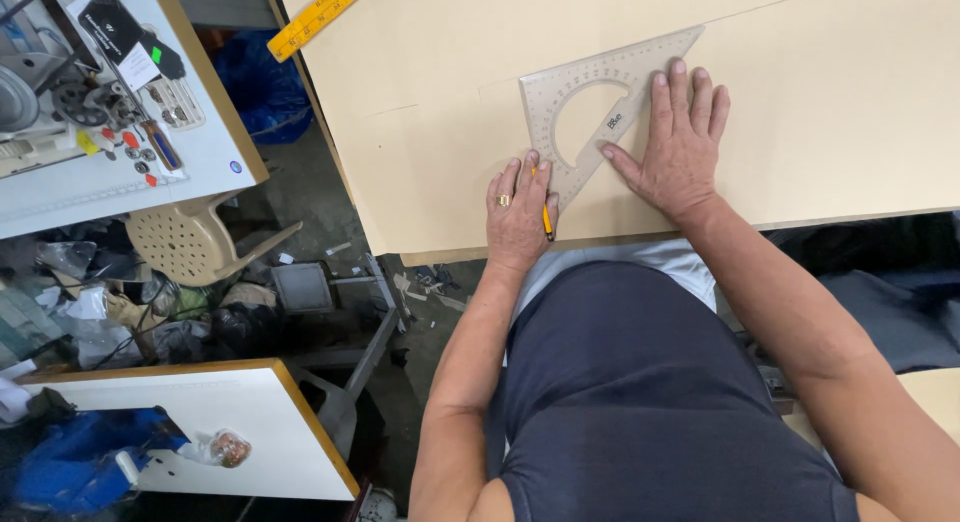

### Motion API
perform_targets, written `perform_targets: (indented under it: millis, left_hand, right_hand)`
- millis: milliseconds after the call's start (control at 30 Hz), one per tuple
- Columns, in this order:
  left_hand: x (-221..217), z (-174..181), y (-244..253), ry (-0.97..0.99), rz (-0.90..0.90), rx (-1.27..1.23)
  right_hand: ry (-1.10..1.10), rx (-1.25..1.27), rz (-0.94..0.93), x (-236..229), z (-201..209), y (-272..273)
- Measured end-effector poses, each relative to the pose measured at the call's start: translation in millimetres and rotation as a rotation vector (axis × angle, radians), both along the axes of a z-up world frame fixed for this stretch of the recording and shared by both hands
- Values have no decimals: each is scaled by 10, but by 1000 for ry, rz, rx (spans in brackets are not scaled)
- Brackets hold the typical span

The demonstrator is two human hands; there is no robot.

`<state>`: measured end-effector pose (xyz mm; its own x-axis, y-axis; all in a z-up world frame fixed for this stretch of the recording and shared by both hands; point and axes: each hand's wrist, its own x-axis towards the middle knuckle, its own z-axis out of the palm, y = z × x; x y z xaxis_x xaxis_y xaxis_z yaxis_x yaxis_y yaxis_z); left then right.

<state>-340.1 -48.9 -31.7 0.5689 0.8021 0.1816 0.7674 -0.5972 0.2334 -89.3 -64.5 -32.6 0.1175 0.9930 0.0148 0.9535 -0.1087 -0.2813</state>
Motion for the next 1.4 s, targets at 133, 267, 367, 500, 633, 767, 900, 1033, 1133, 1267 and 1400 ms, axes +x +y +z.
perform_targets:
  millis: [133,267,367,500,633,767,900,1033,1133,1267,1400]
  left_hand:
    - [-4,-8,-4,-12,7,-3]
    - [0,20,-1,-7,7,-22]
    - [-11,-3,-2,-8,2,-10]
    - [-4,42,11,2,-3,-21]
    - [-17,43,8,-9,0,-8]
    - [12,87,47,-69,-12,-48]
    - [47,138,65,-47,-18,-40]
    - [56,153,71,-5,-12,-30]
    - [38,90,43,7,-7,-7]
    - [17,63,39,-22,-26,5]
    - [39,97,52,-14,-15,-11]
  right_hand:
    - [16,-1,1,-4,-9,1]
    - [19,-20,-7,-4,-37,-9]
    - [23,-11,-6,-10,-4,3]
    - [11,2,-7,-14,-9,1]
    - [15,-29,-11,-36,45,14]
    - [42,-163,-53,-29,155,73]
    - [-22,-194,-62,-31,145,77]
    - [-94,-155,-57,-33,103,63]
    - [-111,-143,-51,-32,96,63]
    - [-129,-137,-49,-33,91,58]
    - [-154,-112,-33,-23,127,68]
